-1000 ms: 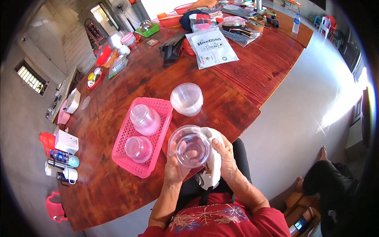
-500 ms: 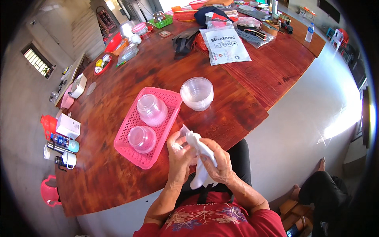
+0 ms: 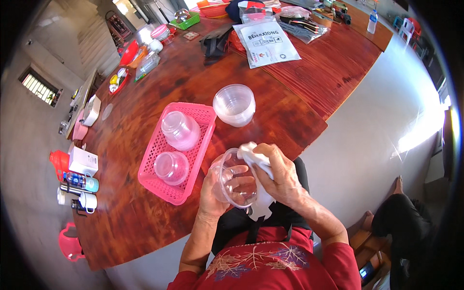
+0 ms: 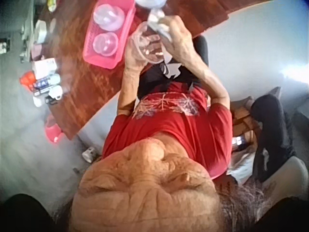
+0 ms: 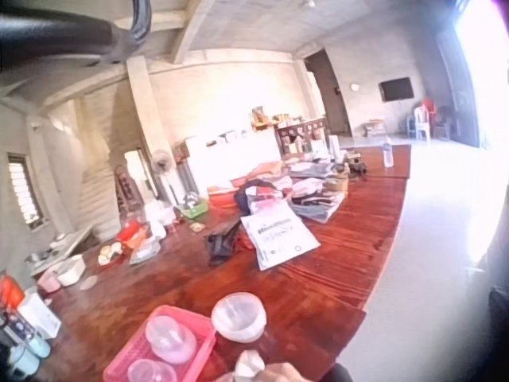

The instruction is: The person wipes the inside and outside of clear plastic containers using a white cloth. They handle the containers one at a time, wiping them thoroughly before placing them into a pink plastic basket on the table.

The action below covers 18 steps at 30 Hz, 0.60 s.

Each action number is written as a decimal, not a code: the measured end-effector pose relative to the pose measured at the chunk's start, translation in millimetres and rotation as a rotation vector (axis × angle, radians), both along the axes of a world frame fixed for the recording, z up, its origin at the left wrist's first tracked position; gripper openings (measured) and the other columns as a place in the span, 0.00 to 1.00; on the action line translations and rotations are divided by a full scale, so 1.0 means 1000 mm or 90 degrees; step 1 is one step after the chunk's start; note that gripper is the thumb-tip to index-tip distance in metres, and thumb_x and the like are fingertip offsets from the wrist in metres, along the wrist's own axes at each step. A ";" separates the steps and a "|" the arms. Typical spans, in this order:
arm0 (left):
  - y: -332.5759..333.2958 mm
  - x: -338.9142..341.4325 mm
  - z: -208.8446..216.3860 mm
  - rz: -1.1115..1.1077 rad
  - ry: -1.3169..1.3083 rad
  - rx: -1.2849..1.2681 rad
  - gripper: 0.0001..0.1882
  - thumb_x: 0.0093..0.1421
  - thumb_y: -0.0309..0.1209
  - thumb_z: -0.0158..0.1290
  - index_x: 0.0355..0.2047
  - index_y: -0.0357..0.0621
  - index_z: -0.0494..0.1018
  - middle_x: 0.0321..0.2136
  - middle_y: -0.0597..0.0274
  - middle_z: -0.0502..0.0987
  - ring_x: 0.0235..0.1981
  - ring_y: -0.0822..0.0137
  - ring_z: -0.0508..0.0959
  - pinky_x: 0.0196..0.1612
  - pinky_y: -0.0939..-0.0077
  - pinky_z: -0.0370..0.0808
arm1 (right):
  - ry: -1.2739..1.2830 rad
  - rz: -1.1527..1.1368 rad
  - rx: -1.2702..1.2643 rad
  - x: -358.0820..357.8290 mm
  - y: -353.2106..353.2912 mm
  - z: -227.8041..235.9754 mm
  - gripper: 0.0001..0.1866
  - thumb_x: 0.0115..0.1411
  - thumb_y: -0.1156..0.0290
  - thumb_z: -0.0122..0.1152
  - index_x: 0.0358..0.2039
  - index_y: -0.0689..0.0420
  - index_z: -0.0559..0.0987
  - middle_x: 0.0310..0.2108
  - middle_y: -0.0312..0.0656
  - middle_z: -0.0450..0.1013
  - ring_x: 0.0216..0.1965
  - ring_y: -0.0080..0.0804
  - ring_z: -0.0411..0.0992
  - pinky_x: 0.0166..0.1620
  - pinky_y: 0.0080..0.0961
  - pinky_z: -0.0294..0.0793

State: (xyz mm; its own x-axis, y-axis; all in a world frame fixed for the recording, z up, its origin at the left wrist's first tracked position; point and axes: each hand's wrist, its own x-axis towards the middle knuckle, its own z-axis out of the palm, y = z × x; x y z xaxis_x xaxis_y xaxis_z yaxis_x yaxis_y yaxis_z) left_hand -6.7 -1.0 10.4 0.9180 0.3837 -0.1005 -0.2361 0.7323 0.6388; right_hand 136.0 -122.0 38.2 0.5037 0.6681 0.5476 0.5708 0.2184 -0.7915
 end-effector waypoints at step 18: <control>-0.005 0.003 -0.009 -0.008 -0.011 0.104 0.38 0.61 0.58 0.43 0.60 0.40 0.55 0.51 0.40 0.68 0.50 0.52 0.73 0.47 0.60 0.76 | -0.074 0.441 -0.027 -0.006 0.002 -0.016 0.25 0.40 0.82 0.66 0.43 0.58 0.77 0.48 0.46 0.67 0.51 0.46 0.67 0.50 0.39 0.72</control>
